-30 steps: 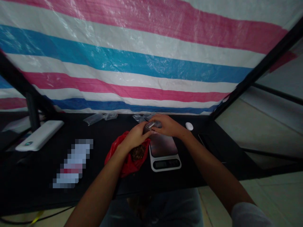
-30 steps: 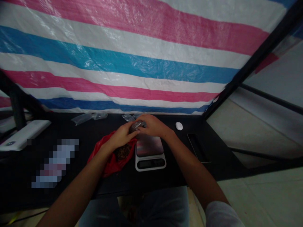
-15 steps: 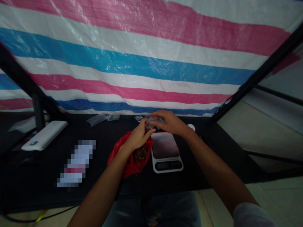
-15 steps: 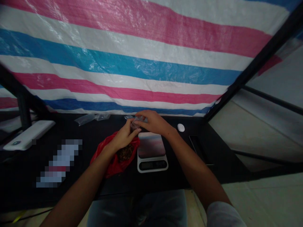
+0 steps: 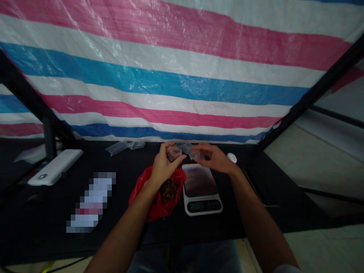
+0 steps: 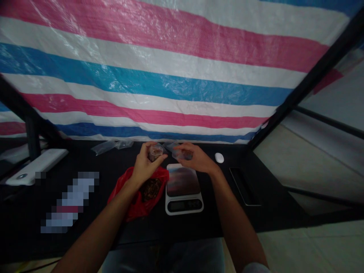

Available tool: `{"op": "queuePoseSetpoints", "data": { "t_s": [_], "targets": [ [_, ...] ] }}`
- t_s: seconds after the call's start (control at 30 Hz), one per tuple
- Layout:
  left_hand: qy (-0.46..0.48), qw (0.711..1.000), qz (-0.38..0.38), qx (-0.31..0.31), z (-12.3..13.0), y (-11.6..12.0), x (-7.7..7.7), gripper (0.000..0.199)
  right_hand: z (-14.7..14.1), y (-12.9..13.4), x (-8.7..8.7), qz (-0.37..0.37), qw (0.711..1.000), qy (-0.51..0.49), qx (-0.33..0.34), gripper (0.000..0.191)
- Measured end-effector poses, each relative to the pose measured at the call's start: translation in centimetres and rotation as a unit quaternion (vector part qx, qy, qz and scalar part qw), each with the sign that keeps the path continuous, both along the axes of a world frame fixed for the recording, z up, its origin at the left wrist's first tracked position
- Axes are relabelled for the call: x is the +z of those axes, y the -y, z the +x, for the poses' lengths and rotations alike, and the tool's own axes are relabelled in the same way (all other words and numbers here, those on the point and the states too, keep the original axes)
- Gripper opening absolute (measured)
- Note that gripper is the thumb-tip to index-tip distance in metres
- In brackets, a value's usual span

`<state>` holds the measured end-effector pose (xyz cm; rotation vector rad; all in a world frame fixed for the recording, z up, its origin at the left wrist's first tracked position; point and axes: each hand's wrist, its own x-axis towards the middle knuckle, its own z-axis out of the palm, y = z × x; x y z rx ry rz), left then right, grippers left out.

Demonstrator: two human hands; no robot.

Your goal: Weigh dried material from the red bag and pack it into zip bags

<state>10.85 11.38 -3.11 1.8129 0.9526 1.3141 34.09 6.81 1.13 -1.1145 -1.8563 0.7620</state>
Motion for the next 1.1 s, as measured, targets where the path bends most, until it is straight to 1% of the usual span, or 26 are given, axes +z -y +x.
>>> {"op": "queuePoseSetpoints", "data": {
  "t_s": [0.07, 0.1, 0.23, 0.27, 0.33, 0.4, 0.43, 0.53, 0.6, 0.63, 0.73, 0.83, 0.97, 1.03, 1.1],
  "targets": [
    [0.02, 1.0, -0.011, 0.0, 0.2, 0.1, 0.2, 0.065, 0.4, 0.6, -0.7, -0.038, 0.998, 0.04, 0.011, 0.038],
    [0.022, 1.0, -0.013, -0.009, 0.2, 0.2, 0.3, 0.065, 0.5, 0.9, -0.8, -0.056, 0.997, 0.051, 0.017, 0.036],
    [0.028, 0.996, 0.002, -0.085, 0.2, 0.5, 0.2, 0.053, 0.8, 1.8, -0.6, -0.121, 0.988, 0.087, 0.031, 0.027],
    [0.036, 0.994, 0.002, -0.102, 0.2, 0.5, 0.2, 0.051, 0.9, 1.9, -0.4, -0.137, 0.985, 0.1, 0.025, 0.03],
    [0.056, 0.991, -0.013, -0.123, 0.3, 0.7, 0.2, 0.051, 1.1, 2.1, -0.2, -0.156, 0.981, 0.111, 0.006, 0.043],
    [0.069, 0.989, -0.028, -0.13, 0.5, 0.9, 0.2, 0.053, 1.0, 2.2, -0.1, -0.139, 0.986, 0.088, -0.006, 0.053],
    [0.068, 0.988, -0.029, -0.133, 0.6, 1.1, 0.3, 0.054, 0.8, 2.2, 0.0, -0.115, 0.991, 0.066, -0.008, 0.052],
    [0.044, 0.987, -0.018, -0.15, 1.0, 1.6, 0.4, 0.058, -0.2, 2.1, 0.0, -0.027, 0.999, -0.01, -0.021, 0.035],
    [0.023, 0.985, -0.017, -0.17, 1.2, 1.8, 0.3, 0.063, -1.0, 2.0, -0.1, 0.016, 0.998, -0.041, -0.054, 0.025],
    [0.012, 0.984, -0.02, -0.176, 1.3, 1.8, 0.3, 0.066, -1.3, 1.9, -0.2, 0.027, 0.996, -0.05, -0.07, 0.023],
    [-0.016, 0.982, -0.036, -0.184, 1.2, 1.5, 0.1, 0.07, -1.7, 1.8, -0.4, 0.033, 0.993, -0.065, -0.093, 0.025],
    [-0.025, 0.98, -0.04, -0.192, 0.9, 1.1, 0.1, 0.06, -1.6, 1.6, -0.8, 0.031, 0.989, -0.104, -0.103, 0.026],
    [0.016, 0.975, -0.067, -0.213, 0.7, 1.1, 0.7, 0.048, -1.4, 0.9, -1.6, 0.027, 0.97, -0.192, -0.143, 0.028],
    [0.046, 0.969, -0.087, -0.227, 0.9, 1.4, 1.0, 0.045, -1.5, 0.6, -1.9, 0.021, 0.964, -0.21, -0.162, 0.03],
    [0.074, 0.964, -0.103, -0.233, 1.1, 1.5, 1.2, 0.046, -1.9, 0.5, -2.0, 0.014, 0.959, -0.221, -0.175, 0.033]
  ]
}}
